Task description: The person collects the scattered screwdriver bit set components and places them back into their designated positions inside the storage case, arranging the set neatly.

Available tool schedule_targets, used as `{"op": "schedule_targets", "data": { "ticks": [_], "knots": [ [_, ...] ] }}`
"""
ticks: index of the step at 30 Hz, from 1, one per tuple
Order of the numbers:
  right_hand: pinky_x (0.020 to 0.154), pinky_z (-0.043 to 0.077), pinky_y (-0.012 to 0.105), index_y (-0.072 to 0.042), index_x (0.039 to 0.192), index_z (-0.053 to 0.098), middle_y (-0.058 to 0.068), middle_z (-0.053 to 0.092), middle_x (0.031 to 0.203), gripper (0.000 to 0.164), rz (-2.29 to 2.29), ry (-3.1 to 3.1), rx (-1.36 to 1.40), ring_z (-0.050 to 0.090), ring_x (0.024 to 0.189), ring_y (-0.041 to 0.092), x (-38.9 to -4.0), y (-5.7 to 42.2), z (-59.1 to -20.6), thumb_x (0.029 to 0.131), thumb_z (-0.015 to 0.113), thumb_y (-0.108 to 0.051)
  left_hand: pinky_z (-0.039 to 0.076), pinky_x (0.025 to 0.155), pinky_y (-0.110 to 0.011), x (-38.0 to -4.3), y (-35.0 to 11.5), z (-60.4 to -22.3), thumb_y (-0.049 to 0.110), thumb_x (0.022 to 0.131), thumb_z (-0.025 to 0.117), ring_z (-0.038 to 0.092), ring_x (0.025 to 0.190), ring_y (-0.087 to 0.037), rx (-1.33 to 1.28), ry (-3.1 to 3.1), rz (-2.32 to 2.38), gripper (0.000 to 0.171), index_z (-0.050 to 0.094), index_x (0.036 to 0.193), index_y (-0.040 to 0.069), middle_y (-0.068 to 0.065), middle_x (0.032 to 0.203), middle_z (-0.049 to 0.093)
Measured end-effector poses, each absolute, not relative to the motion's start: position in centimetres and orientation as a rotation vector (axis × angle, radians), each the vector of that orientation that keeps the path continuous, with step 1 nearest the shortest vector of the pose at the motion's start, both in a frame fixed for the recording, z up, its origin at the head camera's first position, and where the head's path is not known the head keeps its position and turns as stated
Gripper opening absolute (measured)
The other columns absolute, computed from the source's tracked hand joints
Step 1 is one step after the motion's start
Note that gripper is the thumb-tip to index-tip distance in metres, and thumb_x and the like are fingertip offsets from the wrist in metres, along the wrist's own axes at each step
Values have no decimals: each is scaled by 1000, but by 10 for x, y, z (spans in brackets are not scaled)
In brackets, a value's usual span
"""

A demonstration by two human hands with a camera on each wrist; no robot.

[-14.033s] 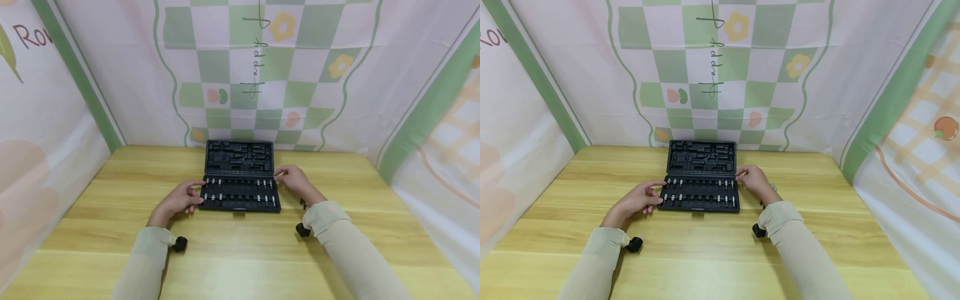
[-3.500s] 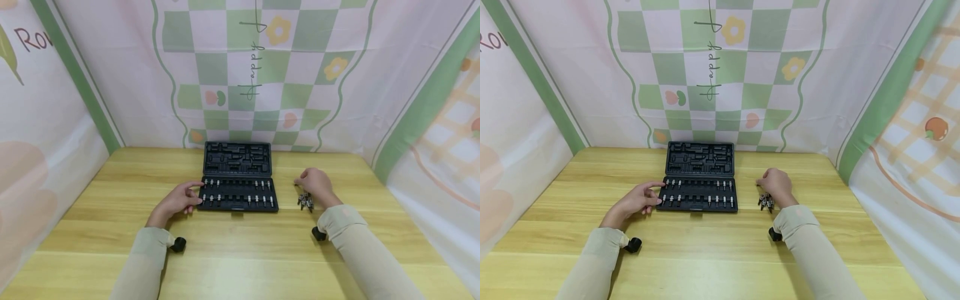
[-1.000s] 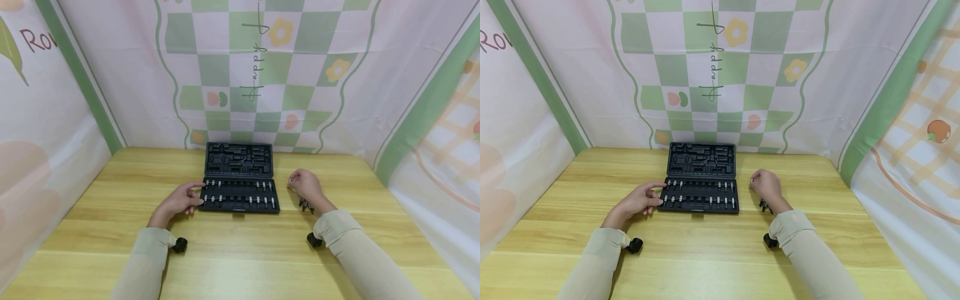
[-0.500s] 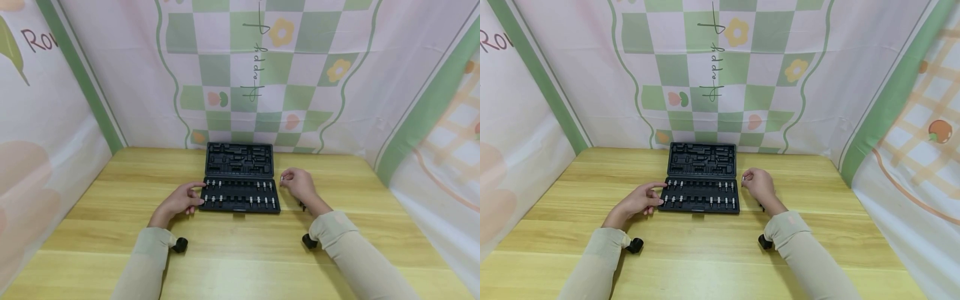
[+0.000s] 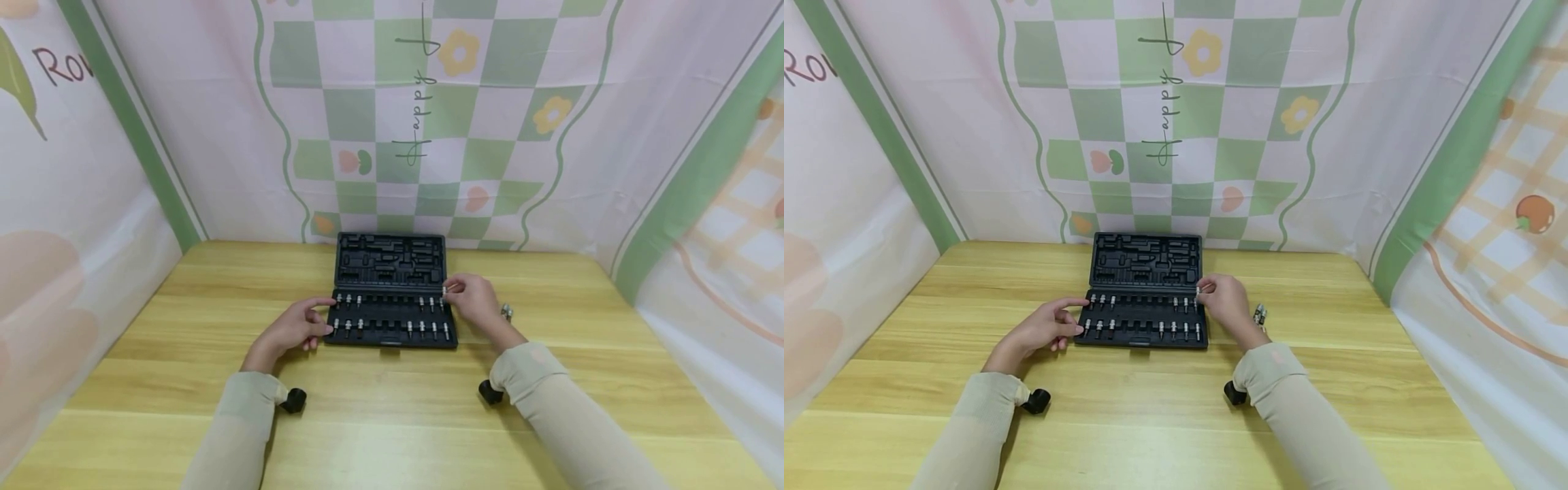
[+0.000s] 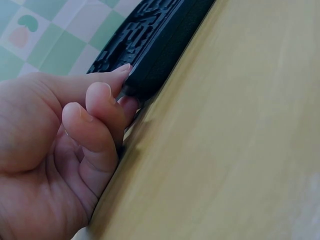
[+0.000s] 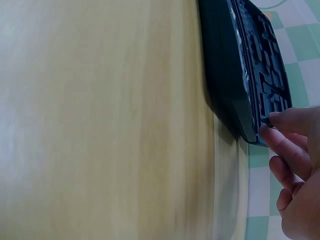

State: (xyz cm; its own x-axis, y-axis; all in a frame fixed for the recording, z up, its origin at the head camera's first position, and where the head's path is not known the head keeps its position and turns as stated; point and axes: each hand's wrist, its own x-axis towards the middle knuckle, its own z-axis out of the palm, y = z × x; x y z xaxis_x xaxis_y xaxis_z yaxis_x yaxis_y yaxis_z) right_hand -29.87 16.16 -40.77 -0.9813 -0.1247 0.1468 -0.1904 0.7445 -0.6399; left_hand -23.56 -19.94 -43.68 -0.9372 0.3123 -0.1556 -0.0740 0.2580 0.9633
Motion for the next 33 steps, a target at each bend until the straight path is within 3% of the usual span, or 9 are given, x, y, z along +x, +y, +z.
{"op": "schedule_targets", "data": {
  "ticks": [14, 33],
  "knots": [
    [69, 53, 37, -3, 100, 73, 8, 72, 87, 16, 1085, -2811, 289, 67, 81, 23, -295, 144, -412, 84, 74, -7, 46, 44, -28, -237, -198, -436, 1, 93, 64, 53, 49, -16, 240, 2231, 1723, 60, 40, 147, 8, -18, 90, 63],
    [71, 52, 37, -7, 95, 70, 3, 68, 84, 11, 1144, -2834, 352, 63, 79, 19, -288, 114, -415, 85, 75, -6, 46, 45, -27, -234, -199, -437, 1, 93, 63, 53, 50, -16, 250, 2246, 1705, 59, 40, 147, 7, -17, 89, 62]
  ]
}}
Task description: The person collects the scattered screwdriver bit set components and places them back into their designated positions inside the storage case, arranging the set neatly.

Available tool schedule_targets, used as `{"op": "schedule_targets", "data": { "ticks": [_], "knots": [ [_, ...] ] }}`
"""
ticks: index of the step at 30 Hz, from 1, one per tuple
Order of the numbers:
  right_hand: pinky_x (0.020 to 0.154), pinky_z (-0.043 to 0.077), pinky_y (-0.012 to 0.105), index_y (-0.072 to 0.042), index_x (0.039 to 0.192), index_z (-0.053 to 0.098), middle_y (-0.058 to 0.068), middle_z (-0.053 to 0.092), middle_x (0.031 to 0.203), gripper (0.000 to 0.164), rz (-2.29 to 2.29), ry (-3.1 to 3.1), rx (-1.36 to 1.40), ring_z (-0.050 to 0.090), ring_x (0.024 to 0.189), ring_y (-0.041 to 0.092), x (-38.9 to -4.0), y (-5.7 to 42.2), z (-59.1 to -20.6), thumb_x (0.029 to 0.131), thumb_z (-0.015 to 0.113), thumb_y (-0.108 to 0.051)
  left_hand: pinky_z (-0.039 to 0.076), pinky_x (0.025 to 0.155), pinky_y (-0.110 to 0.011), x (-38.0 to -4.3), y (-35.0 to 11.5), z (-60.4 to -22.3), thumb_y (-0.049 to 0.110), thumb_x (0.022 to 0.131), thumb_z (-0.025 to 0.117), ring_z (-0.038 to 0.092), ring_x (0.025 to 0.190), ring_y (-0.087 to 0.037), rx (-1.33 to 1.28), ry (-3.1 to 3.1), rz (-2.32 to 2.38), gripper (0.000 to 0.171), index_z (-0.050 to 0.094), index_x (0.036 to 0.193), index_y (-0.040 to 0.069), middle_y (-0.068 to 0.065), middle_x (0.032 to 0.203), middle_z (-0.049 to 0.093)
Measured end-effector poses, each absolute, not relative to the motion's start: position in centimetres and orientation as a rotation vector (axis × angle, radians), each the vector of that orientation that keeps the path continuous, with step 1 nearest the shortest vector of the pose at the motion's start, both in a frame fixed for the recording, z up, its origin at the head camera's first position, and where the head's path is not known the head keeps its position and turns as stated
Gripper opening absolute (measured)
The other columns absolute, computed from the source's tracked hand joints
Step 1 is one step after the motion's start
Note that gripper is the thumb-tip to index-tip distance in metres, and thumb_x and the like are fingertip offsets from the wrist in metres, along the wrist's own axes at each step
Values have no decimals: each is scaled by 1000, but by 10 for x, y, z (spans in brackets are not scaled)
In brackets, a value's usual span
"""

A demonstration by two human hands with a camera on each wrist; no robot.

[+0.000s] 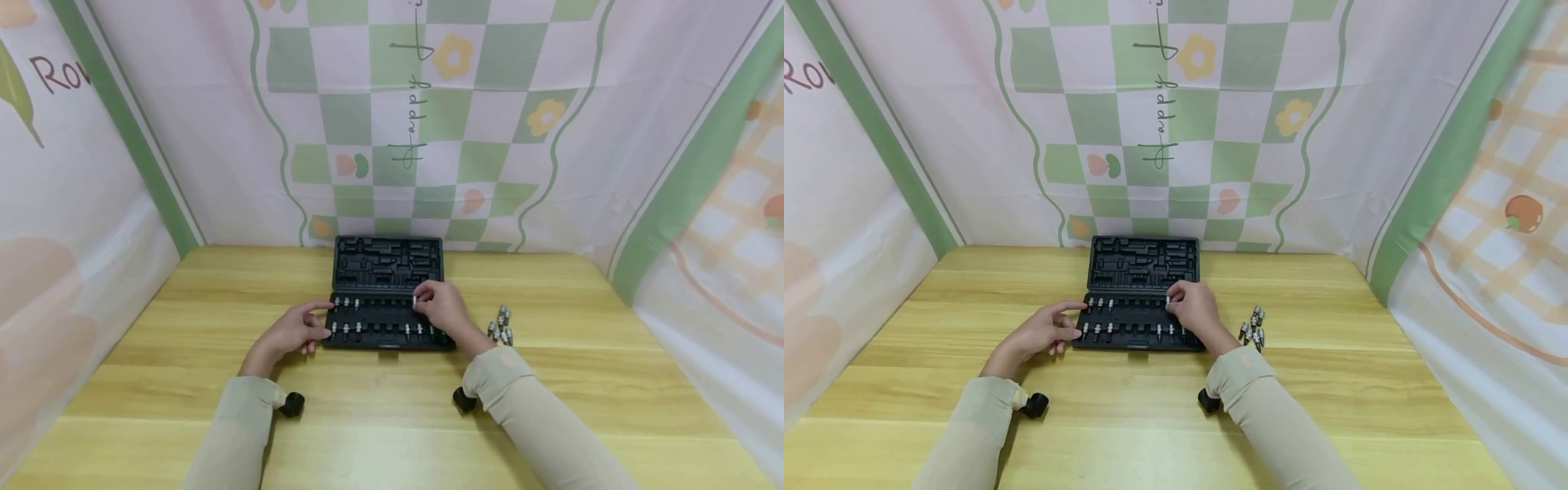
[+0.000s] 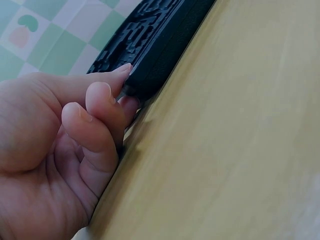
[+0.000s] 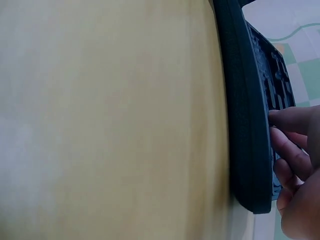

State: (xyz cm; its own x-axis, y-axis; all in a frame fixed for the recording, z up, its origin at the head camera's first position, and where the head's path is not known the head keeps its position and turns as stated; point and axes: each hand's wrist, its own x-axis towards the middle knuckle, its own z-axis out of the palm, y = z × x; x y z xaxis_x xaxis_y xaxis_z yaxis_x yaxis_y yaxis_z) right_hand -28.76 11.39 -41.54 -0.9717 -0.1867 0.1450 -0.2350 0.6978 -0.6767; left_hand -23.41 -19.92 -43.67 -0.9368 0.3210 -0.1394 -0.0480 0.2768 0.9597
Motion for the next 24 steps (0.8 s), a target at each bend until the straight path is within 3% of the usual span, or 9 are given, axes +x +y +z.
{"op": "schedule_targets", "data": {
  "ticks": [24],
  "knots": [
    [68, 49, 37, -7, 90, 71, 2, 63, 75, 8, 913, -2933, 340, 58, 70, 19, -297, 104, -411, 84, 75, -10, 45, 44, -27, -235, -199, -436, 0, 93, 62, 52, 49, -15, 242, 2232, 1710, 59, 40, 147, 7, -17, 89, 63]
  ]
}}
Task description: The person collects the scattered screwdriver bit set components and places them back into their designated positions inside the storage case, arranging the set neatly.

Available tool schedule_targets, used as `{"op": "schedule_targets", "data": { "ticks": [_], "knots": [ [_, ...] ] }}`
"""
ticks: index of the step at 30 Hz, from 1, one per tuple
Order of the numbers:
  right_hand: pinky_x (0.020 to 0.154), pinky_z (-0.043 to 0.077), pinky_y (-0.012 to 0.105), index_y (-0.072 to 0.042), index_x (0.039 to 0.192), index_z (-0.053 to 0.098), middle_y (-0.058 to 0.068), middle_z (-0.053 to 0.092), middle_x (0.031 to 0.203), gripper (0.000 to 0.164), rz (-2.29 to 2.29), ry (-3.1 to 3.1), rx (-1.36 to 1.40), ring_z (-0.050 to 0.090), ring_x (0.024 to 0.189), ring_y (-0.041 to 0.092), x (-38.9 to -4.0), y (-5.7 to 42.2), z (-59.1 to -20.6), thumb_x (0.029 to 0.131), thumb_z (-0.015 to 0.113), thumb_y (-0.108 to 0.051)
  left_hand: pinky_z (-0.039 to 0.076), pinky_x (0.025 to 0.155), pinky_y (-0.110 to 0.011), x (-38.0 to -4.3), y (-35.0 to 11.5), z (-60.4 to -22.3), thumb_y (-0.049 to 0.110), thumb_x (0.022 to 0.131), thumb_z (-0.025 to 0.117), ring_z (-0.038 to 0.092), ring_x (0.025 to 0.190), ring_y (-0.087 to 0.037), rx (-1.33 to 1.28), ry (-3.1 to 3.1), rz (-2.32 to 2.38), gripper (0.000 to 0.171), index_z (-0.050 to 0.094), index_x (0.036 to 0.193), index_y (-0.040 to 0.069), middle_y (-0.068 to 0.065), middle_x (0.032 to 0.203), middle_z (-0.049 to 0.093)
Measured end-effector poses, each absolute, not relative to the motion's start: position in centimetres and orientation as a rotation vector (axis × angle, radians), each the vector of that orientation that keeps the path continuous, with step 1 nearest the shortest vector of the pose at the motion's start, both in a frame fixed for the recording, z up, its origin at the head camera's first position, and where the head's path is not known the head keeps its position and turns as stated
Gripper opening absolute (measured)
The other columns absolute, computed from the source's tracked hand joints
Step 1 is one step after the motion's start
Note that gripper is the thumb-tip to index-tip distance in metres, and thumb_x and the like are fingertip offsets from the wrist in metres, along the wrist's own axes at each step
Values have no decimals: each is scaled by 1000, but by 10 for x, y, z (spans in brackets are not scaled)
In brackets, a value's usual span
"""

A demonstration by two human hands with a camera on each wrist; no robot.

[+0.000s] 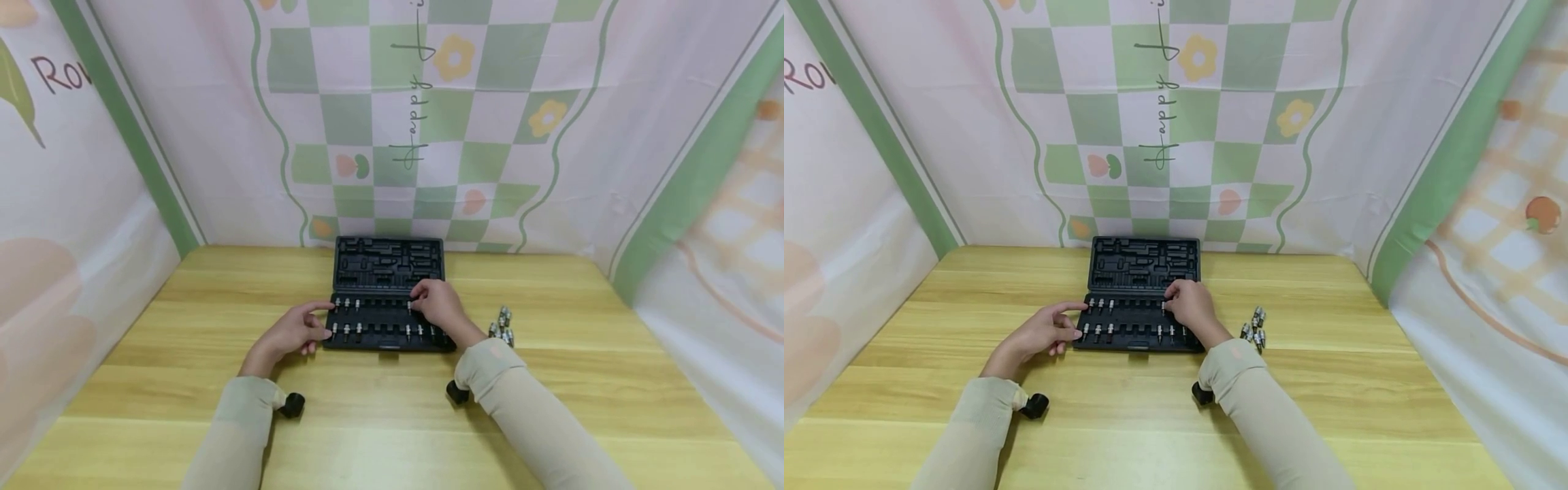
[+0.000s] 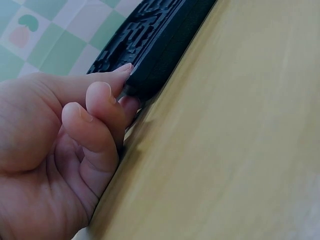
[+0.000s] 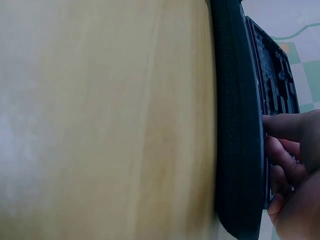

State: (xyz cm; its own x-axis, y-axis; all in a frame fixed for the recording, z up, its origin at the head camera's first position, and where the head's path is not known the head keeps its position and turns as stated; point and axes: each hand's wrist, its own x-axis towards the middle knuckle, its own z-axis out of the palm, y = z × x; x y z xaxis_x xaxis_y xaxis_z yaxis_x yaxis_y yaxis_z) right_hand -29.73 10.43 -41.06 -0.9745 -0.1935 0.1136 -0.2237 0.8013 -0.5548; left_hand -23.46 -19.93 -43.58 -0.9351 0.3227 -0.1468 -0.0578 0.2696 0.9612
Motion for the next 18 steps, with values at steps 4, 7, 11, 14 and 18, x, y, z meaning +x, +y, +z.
{"op": "schedule_targets", "data": {
  "ticks": [4, 7, 11, 14, 18],
  "knots": [
    [67, 48, 37, -8, 90, 71, 2, 63, 76, 8, 877, -2943, 326, 57, 69, 19, -299, 105, -410, 84, 75, -13, 45, 45, -27, -235, -199, -436, 0, 93, 63, 52, 49, -15, 240, 2233, 1709, 59, 40, 147, 7, -16, 89, 63],
    [67, 48, 36, -10, 89, 71, 2, 63, 77, 8, 887, -2938, 303, 57, 70, 19, -301, 107, -409, 85, 76, -15, 46, 45, -27, -235, -199, -436, 0, 93, 62, 52, 49, -15, 253, 2232, 1709, 59, 39, 147, 6, -17, 88, 63],
    [65, 48, 37, -9, 91, 70, 3, 63, 78, 8, 950, -2910, 290, 58, 67, 20, -301, 115, -409, 87, 74, -15, 46, 45, -27, -235, -200, -436, 0, 93, 62, 53, 49, -15, 263, 2233, 1710, 59, 39, 147, 6, -17, 88, 62],
    [66, 48, 37, -8, 92, 69, 4, 63, 78, 9, 973, -2888, 277, 58, 68, 20, -301, 123, -409, 87, 74, -14, 46, 45, -28, -235, -200, -435, 0, 93, 62, 53, 50, -16, 264, 2239, 1703, 59, 40, 147, 7, -17, 88, 62],
    [68, 48, 38, -6, 90, 69, 5, 63, 80, 10, 989, -2858, 254, 57, 72, 21, -299, 134, -410, 85, 74, -13, 47, 46, -28, -235, -200, -436, 0, 93, 62, 53, 50, -16, 266, 2236, 1703, 59, 40, 147, 7, -17, 88, 63]
  ]
}}
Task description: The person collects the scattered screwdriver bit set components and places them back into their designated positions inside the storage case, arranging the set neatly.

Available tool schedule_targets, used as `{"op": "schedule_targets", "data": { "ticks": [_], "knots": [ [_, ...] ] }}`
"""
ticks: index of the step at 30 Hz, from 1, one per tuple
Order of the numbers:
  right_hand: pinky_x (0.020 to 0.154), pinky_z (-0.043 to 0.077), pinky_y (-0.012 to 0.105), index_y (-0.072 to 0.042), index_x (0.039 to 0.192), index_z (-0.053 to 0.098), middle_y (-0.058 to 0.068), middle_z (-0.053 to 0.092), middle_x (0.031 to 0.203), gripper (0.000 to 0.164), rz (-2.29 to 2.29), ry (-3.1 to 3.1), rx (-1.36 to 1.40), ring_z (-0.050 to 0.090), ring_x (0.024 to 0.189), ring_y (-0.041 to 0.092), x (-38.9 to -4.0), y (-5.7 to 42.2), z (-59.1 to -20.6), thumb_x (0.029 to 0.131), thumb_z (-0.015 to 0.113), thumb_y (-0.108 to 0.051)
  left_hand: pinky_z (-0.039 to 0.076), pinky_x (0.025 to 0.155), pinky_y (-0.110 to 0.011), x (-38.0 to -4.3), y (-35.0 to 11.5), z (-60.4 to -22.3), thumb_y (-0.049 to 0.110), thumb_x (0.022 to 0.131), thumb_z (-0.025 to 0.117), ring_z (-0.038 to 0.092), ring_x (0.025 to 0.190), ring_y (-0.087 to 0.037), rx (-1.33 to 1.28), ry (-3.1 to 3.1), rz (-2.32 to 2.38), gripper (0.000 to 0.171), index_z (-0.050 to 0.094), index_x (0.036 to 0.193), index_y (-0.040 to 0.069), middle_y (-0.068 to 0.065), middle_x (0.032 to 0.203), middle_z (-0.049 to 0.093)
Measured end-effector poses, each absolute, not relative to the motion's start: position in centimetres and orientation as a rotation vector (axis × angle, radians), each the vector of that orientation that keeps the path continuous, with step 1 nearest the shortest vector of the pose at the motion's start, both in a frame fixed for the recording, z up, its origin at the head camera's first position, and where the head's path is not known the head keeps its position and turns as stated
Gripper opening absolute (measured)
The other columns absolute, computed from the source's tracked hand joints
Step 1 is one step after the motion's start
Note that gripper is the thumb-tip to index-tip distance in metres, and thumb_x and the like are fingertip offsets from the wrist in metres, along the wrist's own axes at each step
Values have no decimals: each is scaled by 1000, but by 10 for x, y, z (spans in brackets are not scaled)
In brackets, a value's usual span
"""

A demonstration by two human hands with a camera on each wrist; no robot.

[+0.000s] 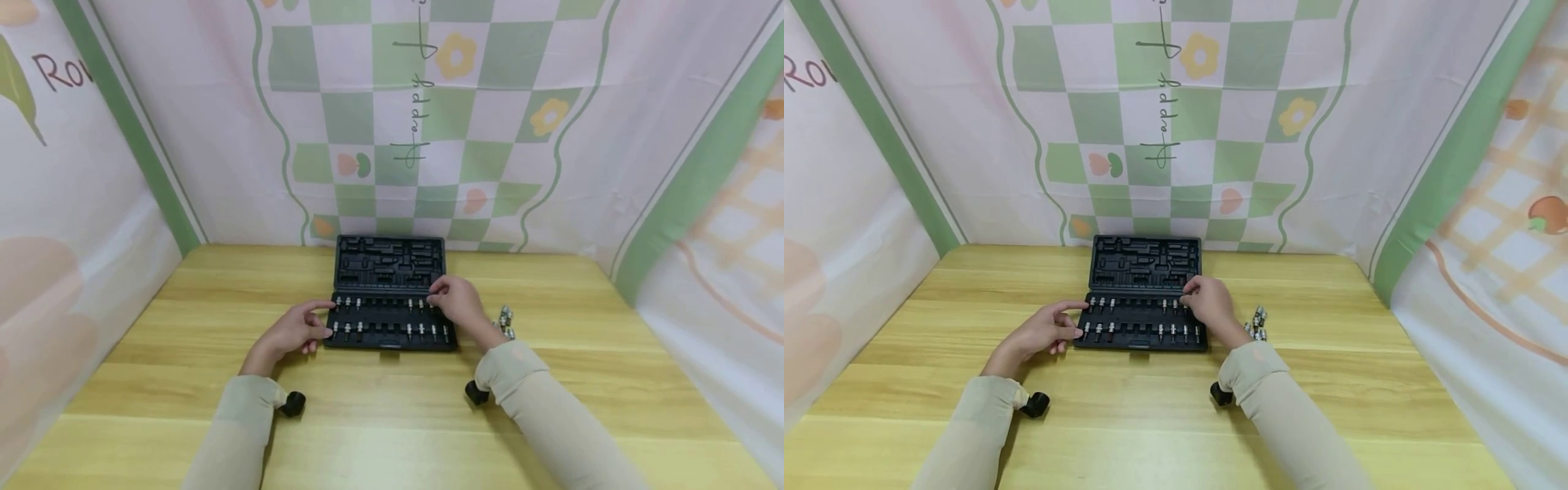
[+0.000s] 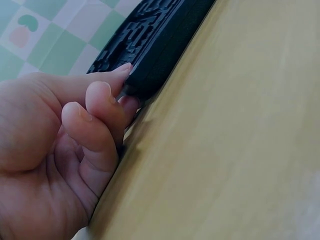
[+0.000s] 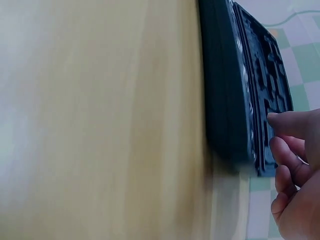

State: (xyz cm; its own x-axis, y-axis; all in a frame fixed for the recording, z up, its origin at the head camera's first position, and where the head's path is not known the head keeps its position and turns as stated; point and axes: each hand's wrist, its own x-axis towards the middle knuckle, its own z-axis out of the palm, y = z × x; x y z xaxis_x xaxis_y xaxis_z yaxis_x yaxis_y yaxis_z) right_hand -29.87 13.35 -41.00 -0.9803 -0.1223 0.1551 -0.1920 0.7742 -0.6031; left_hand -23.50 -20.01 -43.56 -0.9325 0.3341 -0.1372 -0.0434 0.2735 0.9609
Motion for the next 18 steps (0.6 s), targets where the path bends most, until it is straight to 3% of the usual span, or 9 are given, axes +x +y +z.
{"op": "schedule_targets", "data": {
  "ticks": [18],
  "knots": [
    [66, 46, 36, -6, 93, 69, 6, 66, 80, 13, 991, -2863, 224, 58, 72, 21, -297, 187, -405, 86, 74, -15, 46, 45, -27, -235, -200, -438, 1, 93, 62, 52, 49, -16, 282, 2260, 1692, 59, 38, 147, 4, -18, 89, 63]
  ]
}}
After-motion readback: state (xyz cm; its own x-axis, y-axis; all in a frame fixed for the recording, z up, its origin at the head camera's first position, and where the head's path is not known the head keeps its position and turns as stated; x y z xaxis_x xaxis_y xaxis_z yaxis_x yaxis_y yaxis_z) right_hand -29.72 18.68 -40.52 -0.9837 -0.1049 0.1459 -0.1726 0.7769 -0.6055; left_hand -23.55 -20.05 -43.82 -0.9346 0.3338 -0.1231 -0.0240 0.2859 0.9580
